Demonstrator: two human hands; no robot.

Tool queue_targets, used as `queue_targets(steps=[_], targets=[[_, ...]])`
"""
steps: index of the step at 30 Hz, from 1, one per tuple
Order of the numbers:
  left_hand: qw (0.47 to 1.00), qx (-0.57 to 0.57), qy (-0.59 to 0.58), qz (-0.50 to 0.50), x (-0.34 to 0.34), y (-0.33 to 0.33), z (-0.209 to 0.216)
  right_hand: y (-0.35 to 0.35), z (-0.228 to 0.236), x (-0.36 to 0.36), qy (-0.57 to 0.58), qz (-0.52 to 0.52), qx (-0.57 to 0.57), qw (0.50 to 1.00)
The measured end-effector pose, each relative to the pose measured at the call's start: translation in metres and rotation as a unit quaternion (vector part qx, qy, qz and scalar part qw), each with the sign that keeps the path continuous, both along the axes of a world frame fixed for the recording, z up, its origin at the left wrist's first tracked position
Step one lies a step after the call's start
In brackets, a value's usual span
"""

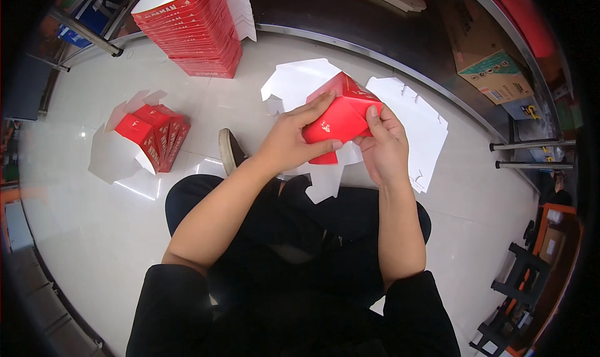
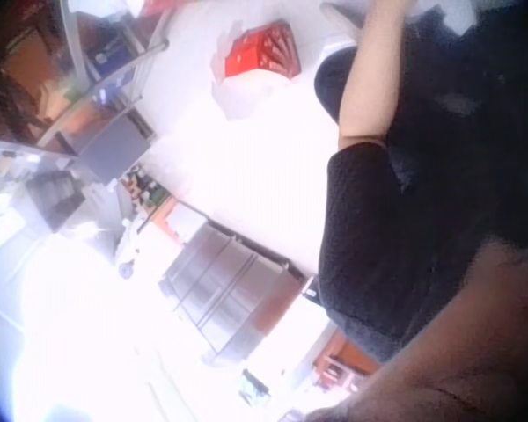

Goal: The person sits on the floor and assembles flat-packed red and white cardboard boxes. They fold the flaps, tuck tabs into slots, and stack the finished boxes. The person handles multiple boxes one at a time, moving from a stack of flat pieces to a stack of assembled boxes.

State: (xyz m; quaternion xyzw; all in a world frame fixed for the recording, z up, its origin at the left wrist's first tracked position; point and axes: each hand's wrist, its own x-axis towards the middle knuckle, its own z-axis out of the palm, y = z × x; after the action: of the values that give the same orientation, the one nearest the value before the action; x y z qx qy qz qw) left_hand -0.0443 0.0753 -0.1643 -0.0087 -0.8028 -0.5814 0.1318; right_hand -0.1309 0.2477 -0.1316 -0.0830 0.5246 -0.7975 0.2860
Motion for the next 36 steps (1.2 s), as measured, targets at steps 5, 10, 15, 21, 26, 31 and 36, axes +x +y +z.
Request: queue_targets(steps=[5,10,15,21,26,31,36], targets=[[0.998,-0.014,0.034,0.057,0.003,0.002,0.002,-0.002,0.006,0.008,-0.034,0.014,-0.038,0.999],[0.999,0.017,0.000,0.042,0.004,-0.001,0.008,0.006,0.010,-0.002,0.074,-0.051,0.025,0.996],[1.000,-0.031,-0.001,-0.006,0.003,0.000,0.009,0.020,0.015,-0.006,0.195,-0.169,0.201,0.945],[0.988,-0.125,0.077,0.048,0.002,-0.004,0.007,0.013,0.010,0.000,0.020,-0.082,-0.016,0.996],[0.988,-0.076,0.096,0.092,0.002,-0.004,0.009,-0.001,-0.005,0.008,0.181,-0.114,0.118,0.970],[0.994,0.052,0.014,0.095,0.008,0.005,0.005,-0.003,-0.010,0.013,0.101,-0.120,0.097,0.983],[0.976,0.205,0.015,0.078,0.008,0.012,-0.002,-0.015,-0.011,0.028,0.060,-0.125,0.063,0.988]])
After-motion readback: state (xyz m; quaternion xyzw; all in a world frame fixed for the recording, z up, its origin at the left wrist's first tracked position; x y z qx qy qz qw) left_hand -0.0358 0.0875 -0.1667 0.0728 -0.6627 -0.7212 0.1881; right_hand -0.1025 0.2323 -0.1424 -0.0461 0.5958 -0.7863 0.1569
